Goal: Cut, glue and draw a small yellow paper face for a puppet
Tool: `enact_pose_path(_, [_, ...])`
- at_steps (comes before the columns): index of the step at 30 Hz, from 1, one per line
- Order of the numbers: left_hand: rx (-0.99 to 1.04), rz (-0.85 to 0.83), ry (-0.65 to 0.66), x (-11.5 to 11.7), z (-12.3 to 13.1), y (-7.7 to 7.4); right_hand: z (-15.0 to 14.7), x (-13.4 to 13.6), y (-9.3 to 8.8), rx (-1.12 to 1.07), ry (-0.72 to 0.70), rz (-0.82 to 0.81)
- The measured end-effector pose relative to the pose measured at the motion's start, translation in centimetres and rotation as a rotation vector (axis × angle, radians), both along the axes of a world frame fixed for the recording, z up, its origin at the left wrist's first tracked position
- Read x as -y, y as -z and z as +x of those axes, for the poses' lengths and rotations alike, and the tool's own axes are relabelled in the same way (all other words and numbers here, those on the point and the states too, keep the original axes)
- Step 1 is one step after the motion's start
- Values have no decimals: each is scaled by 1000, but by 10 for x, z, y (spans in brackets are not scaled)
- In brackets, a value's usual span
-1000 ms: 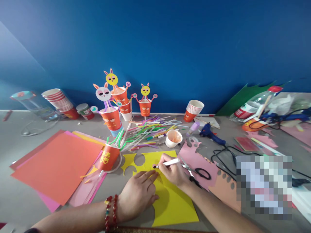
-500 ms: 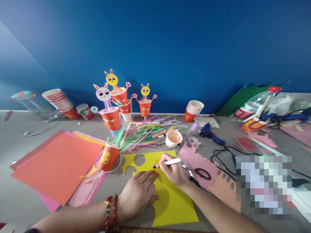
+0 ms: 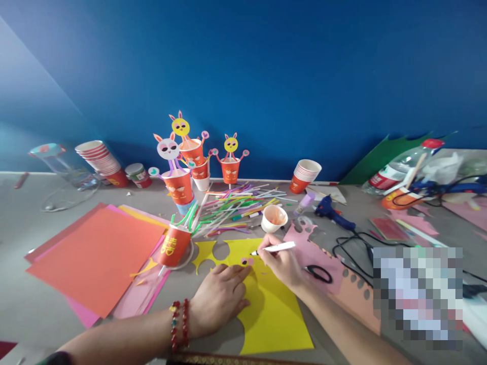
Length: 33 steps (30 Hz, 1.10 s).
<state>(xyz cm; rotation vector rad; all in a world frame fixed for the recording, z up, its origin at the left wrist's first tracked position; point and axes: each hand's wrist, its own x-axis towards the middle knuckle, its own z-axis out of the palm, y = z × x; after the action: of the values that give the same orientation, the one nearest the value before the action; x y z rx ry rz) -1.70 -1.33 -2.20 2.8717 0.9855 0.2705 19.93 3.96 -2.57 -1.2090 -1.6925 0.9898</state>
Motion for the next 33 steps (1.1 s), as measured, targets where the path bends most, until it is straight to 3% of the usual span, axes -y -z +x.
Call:
enact_pose_path(11, [26, -25, -3, -1, -1, 3, -4, 9, 4, -11, 14, 48])
enact_pose_path(21, [-1, 8, -5, -1, 1, 3, -11, 8, -3, -78, 56, -155])
enact_pose_path(29, [28, 3, 14, 0, -1, 7, -2, 20, 13, 56, 109, 99])
enact_pose_path(33, [24, -6, 0, 0, -1, 6, -2, 20, 15, 85, 126, 123])
